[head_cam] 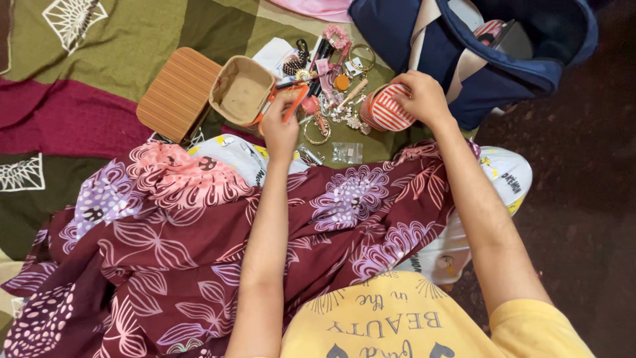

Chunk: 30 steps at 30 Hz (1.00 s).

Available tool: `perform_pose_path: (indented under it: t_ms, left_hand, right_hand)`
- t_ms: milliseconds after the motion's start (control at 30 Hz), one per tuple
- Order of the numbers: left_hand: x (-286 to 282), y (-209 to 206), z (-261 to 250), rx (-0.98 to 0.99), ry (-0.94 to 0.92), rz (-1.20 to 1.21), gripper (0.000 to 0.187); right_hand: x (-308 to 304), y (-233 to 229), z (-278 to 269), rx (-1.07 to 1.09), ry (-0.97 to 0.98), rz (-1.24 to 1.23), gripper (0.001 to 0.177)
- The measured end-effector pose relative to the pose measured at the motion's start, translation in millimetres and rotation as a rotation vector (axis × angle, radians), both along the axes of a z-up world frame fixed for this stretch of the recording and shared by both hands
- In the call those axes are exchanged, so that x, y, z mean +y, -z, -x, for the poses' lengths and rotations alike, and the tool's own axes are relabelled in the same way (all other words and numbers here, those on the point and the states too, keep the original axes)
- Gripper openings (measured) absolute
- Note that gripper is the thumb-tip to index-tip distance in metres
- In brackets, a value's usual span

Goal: The person takes a bag from a shelf and places it on a bed, then sits on the floor to remove small cases, jewelry items, and accessories from the bag and arrange them on the bed surface.

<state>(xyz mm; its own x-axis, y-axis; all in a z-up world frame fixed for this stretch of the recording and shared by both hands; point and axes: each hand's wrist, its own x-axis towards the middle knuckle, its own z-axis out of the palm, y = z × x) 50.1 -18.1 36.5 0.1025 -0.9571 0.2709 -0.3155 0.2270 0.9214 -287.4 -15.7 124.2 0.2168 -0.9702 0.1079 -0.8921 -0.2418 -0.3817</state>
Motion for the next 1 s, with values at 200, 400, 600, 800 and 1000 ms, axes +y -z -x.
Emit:
perform_pose_path:
  t_ms: [200, 400, 600, 800, 1000]
  left_hand:
    - [-30.9, 19.5, -29.6, 0.315, -0.030, -0.117, 0.016]
    - [-38.5, 32.8, -48.3, 0.406, -0.251, -0.030, 0.023]
    - [-29.9, 8.9, -47.7, 0.179, -0.477, 0.108, 0.036]
    - [-16.9, -20.6, -44.4, -0.111, -0.536, 0.124, 0.045]
    - [-12.0, -22.1, -24.6, -0.625, -0.395, 0.261, 0.049]
  right_hand:
    - [-1.5, 20.0, -9.1, -0.121, 0.100, 0.033, 0.027]
    - [11.3, 15.4, -49.0, -0.097, 0.112, 0.286, 0.023]
    - [50.4, 61.7, -137.6, -0.170, -0.162, -0.106, 0.032]
    - [64.7, 120.2, -177.8, 0.204, -0.331, -0.387, 0.048]
    - [48.9, 135.6, -157.8, 0.190, -0.155, -0.194, 0.028]
